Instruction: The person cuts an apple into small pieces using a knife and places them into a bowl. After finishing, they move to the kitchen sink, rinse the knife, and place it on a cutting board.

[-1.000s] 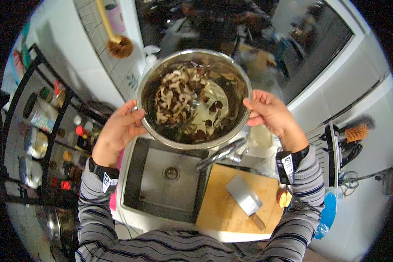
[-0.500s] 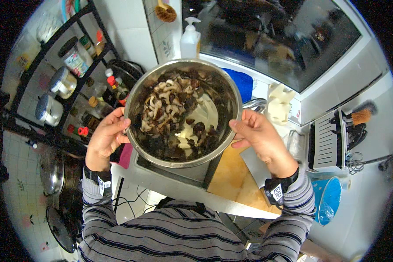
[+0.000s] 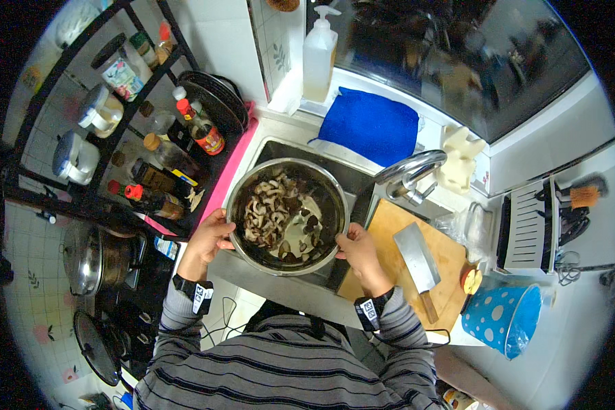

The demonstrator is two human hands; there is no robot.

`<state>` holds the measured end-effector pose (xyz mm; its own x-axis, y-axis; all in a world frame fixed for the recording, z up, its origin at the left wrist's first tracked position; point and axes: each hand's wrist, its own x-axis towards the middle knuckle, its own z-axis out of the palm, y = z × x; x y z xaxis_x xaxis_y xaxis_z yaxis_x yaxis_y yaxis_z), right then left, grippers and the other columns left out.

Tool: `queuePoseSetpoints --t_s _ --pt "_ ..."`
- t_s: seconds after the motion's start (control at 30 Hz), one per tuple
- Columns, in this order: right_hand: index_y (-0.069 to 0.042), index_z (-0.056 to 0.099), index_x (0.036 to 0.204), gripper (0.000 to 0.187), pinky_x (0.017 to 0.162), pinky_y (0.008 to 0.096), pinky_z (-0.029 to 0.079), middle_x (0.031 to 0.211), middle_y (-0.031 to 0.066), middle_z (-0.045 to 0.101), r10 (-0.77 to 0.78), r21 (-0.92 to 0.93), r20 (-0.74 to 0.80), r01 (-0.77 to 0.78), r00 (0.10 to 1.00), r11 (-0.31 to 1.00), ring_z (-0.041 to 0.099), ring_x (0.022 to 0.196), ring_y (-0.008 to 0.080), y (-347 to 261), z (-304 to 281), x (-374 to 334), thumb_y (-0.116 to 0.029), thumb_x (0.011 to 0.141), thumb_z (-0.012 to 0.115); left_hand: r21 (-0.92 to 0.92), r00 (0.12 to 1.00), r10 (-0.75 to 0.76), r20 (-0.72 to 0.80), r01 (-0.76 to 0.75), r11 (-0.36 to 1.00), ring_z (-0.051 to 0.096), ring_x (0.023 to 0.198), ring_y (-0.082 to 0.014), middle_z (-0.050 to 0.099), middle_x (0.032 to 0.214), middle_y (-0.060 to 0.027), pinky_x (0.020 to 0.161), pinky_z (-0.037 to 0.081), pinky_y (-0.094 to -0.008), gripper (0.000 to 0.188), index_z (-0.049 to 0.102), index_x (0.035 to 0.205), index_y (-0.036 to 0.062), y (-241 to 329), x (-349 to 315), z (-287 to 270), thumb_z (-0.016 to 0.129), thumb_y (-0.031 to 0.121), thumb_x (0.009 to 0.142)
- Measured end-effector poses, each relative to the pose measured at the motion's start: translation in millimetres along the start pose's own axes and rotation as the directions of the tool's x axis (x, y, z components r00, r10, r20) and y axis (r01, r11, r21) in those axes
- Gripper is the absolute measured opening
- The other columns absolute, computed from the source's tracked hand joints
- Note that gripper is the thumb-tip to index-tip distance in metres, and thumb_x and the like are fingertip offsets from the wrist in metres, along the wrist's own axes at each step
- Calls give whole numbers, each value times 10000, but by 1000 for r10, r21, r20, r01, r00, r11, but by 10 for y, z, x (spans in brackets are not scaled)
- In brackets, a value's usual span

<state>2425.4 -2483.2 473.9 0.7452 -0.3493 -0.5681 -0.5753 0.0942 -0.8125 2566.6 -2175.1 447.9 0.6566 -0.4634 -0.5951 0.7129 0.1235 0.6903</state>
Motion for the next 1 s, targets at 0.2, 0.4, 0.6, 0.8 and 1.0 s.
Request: queuePoseSetpoints --t_s 0.2,0.4,0.6,0.8,1.0 --pt "-62 569 940 81 558 244 491 797 -6 591 128 86 -134 -117 983 989 568 659 85 648 54 311 -116 887 601 122 999 -52 3 51 991 602 837 -138 578 974 -33 573 598 -311 217 529 1103 32 -480 555 -124 574 22 891" --pt "-45 570 1026 157 587 298 518 855 44 638 226 110 -210 -207 951 972 615 695 158 975 127 529 -109 883 571 348 984 -156 -88 178 921 615 915 -195 597 1066 -73 613 572 -344 267 511 1183 36 -727 1004 -215 549 58 920" --pt "-58 571 1001 145 556 319 506 803 43 613 366 194 -256 -323 895 926 612 656 175 1205 227 776 -94 861 556 420 974 -194 -114 224 879 619 916 -219 601 1085 -90 644 565 -361 286 496 1211 27 -870 1364 -272 530 59 929" --pt "-44 564 1006 152 556 356 519 813 66 612 413 244 -282 -352 866 904 613 664 197 1852 236 1231 -66 856 554 459 968 -228 -109 252 852 620 861 -201 591 1051 -70 640 558 -341 273 505 1191 42 -1083 1749 -350 545 75 923" --pt "-22 524 1037 165 569 397 547 873 107 611 499 232 -271 -448 823 864 641 736 234 2220 213 1488 -45 876 547 546 943 -276 -187 333 769 606 908 -229 608 1074 -95 623 547 -396 252 524 1174 41 -1193 2038 -386 529 35 922"
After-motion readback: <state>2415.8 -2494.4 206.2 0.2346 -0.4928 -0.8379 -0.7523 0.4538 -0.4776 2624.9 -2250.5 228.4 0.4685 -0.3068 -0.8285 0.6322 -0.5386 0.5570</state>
